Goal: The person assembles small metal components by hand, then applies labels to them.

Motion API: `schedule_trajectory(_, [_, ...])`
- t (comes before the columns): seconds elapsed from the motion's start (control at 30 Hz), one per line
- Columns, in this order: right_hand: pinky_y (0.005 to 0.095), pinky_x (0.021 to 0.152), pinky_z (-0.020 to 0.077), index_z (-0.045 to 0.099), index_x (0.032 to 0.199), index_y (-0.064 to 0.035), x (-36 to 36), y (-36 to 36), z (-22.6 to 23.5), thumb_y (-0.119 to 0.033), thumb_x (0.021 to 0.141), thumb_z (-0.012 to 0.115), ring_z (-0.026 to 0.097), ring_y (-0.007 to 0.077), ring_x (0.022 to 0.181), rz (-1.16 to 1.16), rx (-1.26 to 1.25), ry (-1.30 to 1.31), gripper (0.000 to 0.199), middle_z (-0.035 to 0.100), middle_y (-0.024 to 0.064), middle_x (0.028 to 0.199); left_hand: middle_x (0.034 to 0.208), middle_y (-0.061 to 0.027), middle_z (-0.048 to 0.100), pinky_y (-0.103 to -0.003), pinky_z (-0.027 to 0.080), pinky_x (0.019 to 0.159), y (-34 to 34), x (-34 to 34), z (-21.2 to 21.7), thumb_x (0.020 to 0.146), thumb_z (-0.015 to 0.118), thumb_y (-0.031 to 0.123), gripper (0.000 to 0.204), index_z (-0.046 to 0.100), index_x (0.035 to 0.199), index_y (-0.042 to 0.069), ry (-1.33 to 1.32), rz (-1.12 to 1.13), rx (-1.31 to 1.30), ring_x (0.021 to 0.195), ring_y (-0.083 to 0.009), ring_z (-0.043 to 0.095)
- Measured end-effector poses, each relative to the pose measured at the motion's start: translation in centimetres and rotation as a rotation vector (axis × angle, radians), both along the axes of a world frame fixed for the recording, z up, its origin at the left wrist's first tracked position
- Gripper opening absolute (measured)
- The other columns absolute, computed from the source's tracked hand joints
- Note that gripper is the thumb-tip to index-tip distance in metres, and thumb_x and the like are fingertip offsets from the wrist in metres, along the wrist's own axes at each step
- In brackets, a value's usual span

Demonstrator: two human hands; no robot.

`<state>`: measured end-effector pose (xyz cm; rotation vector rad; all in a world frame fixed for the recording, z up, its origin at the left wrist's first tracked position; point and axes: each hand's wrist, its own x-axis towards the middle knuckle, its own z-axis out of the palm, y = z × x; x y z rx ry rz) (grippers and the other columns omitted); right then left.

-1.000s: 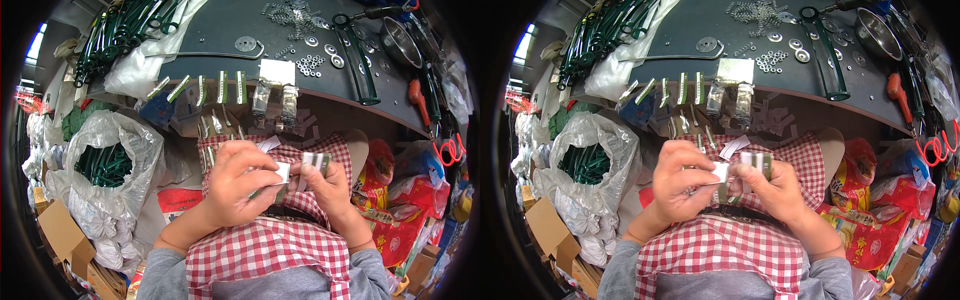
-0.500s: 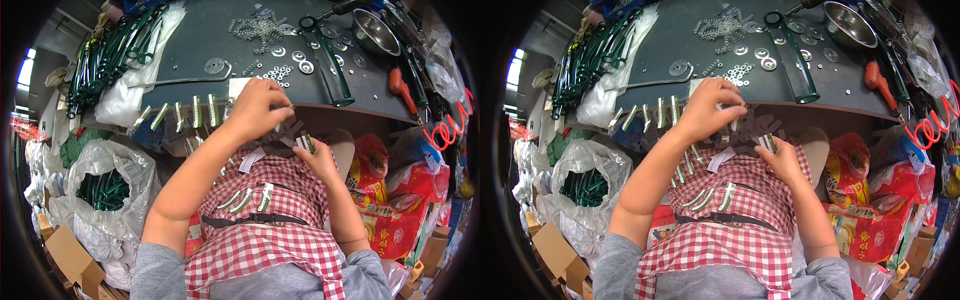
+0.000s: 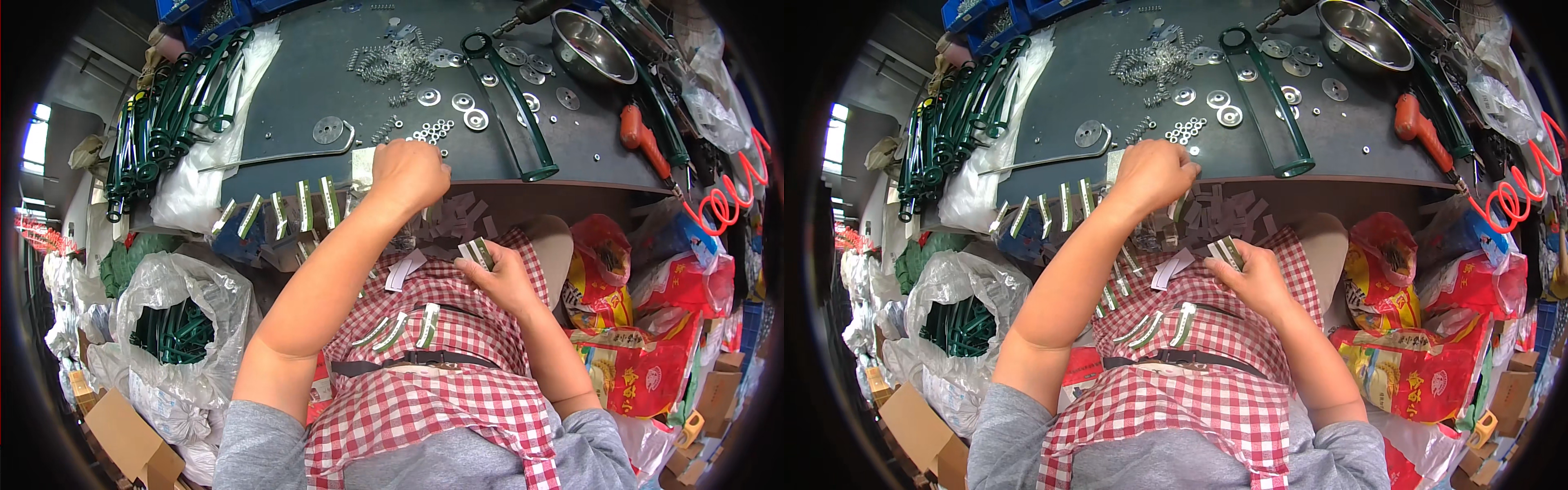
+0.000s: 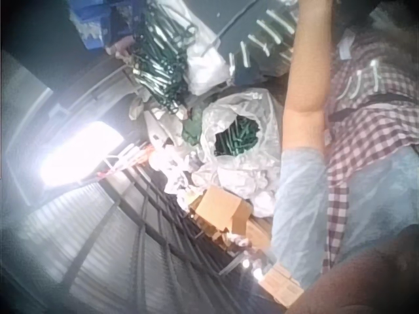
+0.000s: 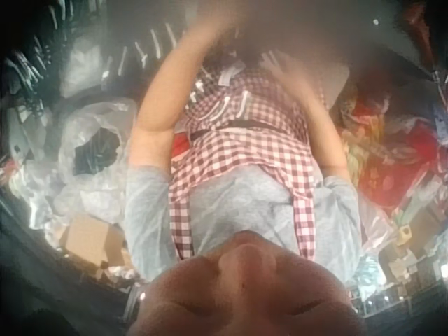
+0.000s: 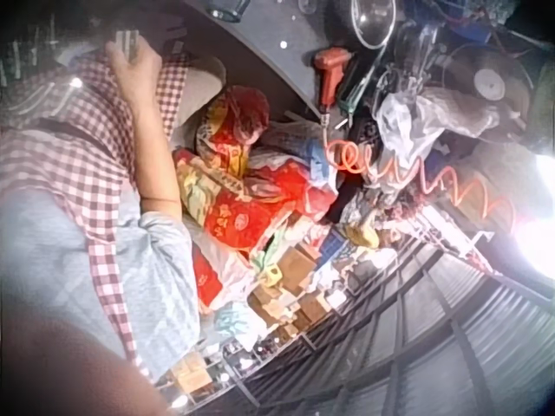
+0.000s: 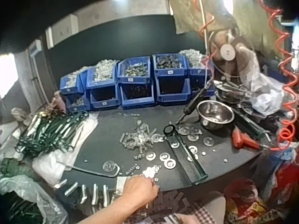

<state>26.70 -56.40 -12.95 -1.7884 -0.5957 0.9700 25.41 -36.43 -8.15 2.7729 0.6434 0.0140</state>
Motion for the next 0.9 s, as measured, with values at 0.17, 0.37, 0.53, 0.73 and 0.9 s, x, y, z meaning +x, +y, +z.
schedule_trajectory(0.17, [0.0227, 0.050, 0.0414, 0.058, 0.084, -0.0001, 0.0, 0.5, 1.0, -0.019, 0.078, 0.062, 0.051, 0.0064, 0.054, -0.010, 0.070, 0.037, 0.020, 0.057, 0.0017, 0.061, 0.070, -0.0122, 0.063, -0.040, 0.040, 0.074, -0.7, 0.4, 1.9, 0.075, 0.055, 0.031, 0.025, 0.067, 0.073, 0.010, 0.186, -0.037, 0.170, 0.073, -0.0266, 0.060])
schedule_trajectory(0.37, [0.0204, 0.051, 0.0417, 0.056, 0.084, -0.0004, 0.0, 0.4, 2.4, -0.015, 0.079, 0.062, 0.051, 0.0059, 0.056, -0.070, 0.235, 0.233, 0.017, 0.056, 0.0002, 0.065, 0.069, -0.0125, 0.061, -0.035, 0.041, 0.064, 0.9, 0.0, 1.9, 0.074, 0.055, 0.029, 0.029, 0.064, 0.072, 0.002, 0.200, -0.005, -0.157, 0.065, -0.0224, 0.058])
schedule_trajectory(0.53, [0.0205, 0.052, 0.0421, 0.055, 0.084, -0.0008, 0.1, 0.4, 2.7, -0.015, 0.079, 0.062, 0.051, 0.0065, 0.057, -0.102, 0.280, 0.304, 0.017, 0.056, 0.0009, 0.066, 0.077, -0.0156, 0.062, -0.034, 0.047, 0.067, 1.0, 0.5, 1.7, 0.068, 0.052, 0.019, 0.025, 0.065, 0.082, 0.003, 0.160, 0.072, -0.533, 0.071, -0.0280, 0.061])
schedule_trajectory(0.73, [0.0199, 0.056, 0.0411, 0.056, 0.091, -0.0025, 1.9, 3.4, 0.5, -0.019, 0.079, 0.062, 0.050, 0.0056, 0.060, -0.377, 0.458, 0.225, 0.021, 0.056, -0.0005, 0.069, 0.075, -0.0132, 0.063, -0.033, 0.046, 0.066, 0.4, 0.0, 0.2, 0.070, 0.058, 0.026, 0.025, 0.066, 0.081, 0.005, -0.043, 0.091, -0.702, 0.070, -0.0245, 0.060])
schedule_trajectory(0.9, [0.0193, 0.058, 0.0425, 0.060, 0.092, -0.0030, 1.9, 5.1, 0.0, -0.019, 0.078, 0.064, 0.052, 0.0045, 0.064, -0.353, 0.440, 0.296, 0.022, 0.059, -0.0009, 0.075, 0.069, -0.0113, 0.062, -0.033, 0.043, 0.068, 0.1, -0.8, 1.1, 0.072, 0.059, 0.029, 0.025, 0.066, 0.077, 0.005, -0.073, 0.082, -0.732, 0.066, -0.0238, 0.059])
